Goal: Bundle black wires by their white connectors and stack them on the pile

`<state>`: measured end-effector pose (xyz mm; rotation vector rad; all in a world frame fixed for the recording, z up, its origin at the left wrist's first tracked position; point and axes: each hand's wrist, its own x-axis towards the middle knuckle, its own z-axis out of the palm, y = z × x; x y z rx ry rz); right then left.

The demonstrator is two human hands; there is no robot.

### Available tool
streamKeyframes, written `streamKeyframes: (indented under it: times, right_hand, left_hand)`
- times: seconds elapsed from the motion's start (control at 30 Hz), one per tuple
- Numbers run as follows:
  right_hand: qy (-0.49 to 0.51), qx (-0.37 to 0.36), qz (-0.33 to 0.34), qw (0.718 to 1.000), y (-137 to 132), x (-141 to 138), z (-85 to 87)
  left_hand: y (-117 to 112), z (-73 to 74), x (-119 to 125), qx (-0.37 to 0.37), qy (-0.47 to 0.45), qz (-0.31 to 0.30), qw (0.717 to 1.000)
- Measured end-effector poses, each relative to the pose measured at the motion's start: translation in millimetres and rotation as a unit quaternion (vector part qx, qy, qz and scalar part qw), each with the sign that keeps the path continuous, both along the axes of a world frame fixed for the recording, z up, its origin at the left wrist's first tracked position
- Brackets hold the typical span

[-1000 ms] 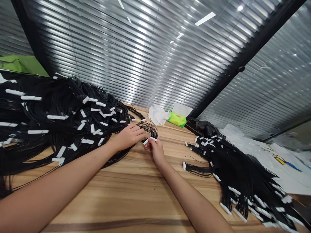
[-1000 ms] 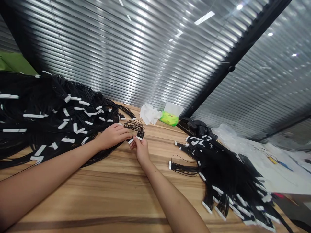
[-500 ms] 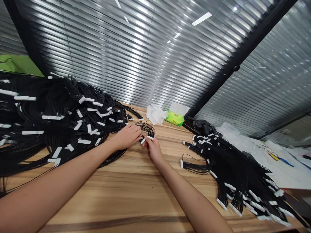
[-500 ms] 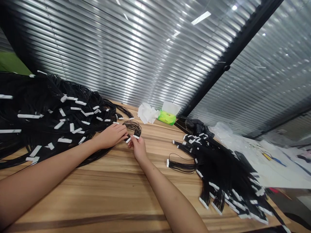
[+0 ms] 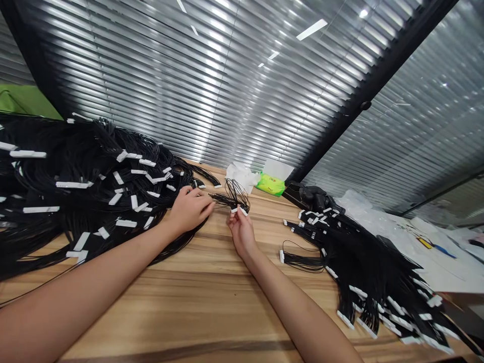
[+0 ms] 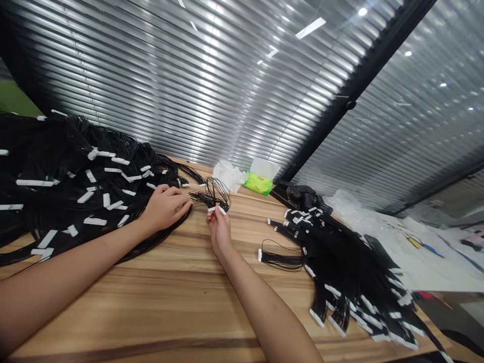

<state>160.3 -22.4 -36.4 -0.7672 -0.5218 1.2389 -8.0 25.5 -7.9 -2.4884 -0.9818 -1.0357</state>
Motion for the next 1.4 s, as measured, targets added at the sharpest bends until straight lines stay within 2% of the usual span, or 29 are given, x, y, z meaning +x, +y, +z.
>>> streamKeyframes:
  times: [0.1, 0.17, 0.23, 0.3, 0.37, 0.4, 0.47, 0.63, 0.7, 0.83, 0.9, 1.03, 1.13, 1.2, 1.33, 1.4]
  right_hand:
    - [0.021, 0.006, 0.063, 0.998, -2.8, -2.9, 2.5]
    - [0.014, 0.013, 0.103, 0.994, -5.6, -4.7, 4.0]
    - [0.009, 0.029, 0.133, 0.991, -8.4, -6.0, 5.4]
    - [0.004, 0.041, 0.149, 0.988, -11.0, -6.8, 6.5]
    - [-0.003, 0.048, 0.164, 0.985, -13.4, -7.6, 7.3]
    - [-0.006, 0.051, 0.176, 0.983, -14.6, -8.0, 7.6]
    - [-0.007, 0.063, 0.206, 0.977, -16.8, -9.0, 7.7]
    - [-0.001, 0.085, 0.249, 0.965, -19.6, -11.0, 6.4]
    - [-0.005, 0.092, 0.257, 0.962, -19.7, -11.2, 6.0]
    - [-0.014, 0.101, 0.273, 0.957, -19.8, -11.0, 6.2]
    - [-0.020, 0.101, 0.284, 0.953, -20.8, -11.3, 6.7]
    - [-0.048, 0.097, 0.309, 0.945, -24.5, -13.4, 8.3]
    - [-0.063, 0.094, 0.334, 0.936, -26.8, -14.9, 9.9]
    - [-0.063, 0.092, 0.343, 0.933, -27.3, -15.2, 10.3]
    - [-0.041, 0.081, 0.338, 0.937, -26.2, -13.1, 9.7]
    - [-0.003, 0.069, 0.335, 0.940, -24.8, -10.6, 9.4]
  left_hand:
    - [7.7, -4.8, -2.1, -0.067, -0.051, 0.059, 0.995]
    - [12.2, -9.4, -2.4, -0.146, -0.082, 0.049, 0.985]
    - [15.6, -14.0, -0.6, -0.242, -0.137, -0.002, 0.961]
    - [18.1, -17.7, 3.1, -0.345, -0.227, -0.087, 0.907]
    - [20.0, -19.6, 7.2, -0.433, -0.326, -0.170, 0.823]
    - [20.7, -19.8, 8.9, -0.464, -0.369, -0.196, 0.781]
    - [21.7, -18.7, 10.9, -0.496, -0.438, -0.217, 0.718]
    - [21.1, -13.7, 10.4, -0.502, -0.573, -0.221, 0.609]
    - [19.5, -11.9, 10.2, -0.514, -0.601, -0.219, 0.572]
    - [13.7, -4.3, 10.8, -0.605, -0.563, -0.266, 0.496]
    - [11.0, 1.3, 10.6, -0.623, -0.558, -0.286, 0.467]
    - [10.1, 6.7, 8.2, -0.620, -0.604, -0.273, 0.420]
    - [13.3, 1.9, 6.4, -0.606, -0.632, -0.268, 0.402]
    - [14.9, -3.0, 5.9, -0.595, -0.632, -0.275, 0.412]
    - [13.3, -7.0, 7.6, -0.613, -0.572, -0.303, 0.454]
    - [11.6, -5.6, 8.5, -0.633, -0.544, -0.316, 0.450]
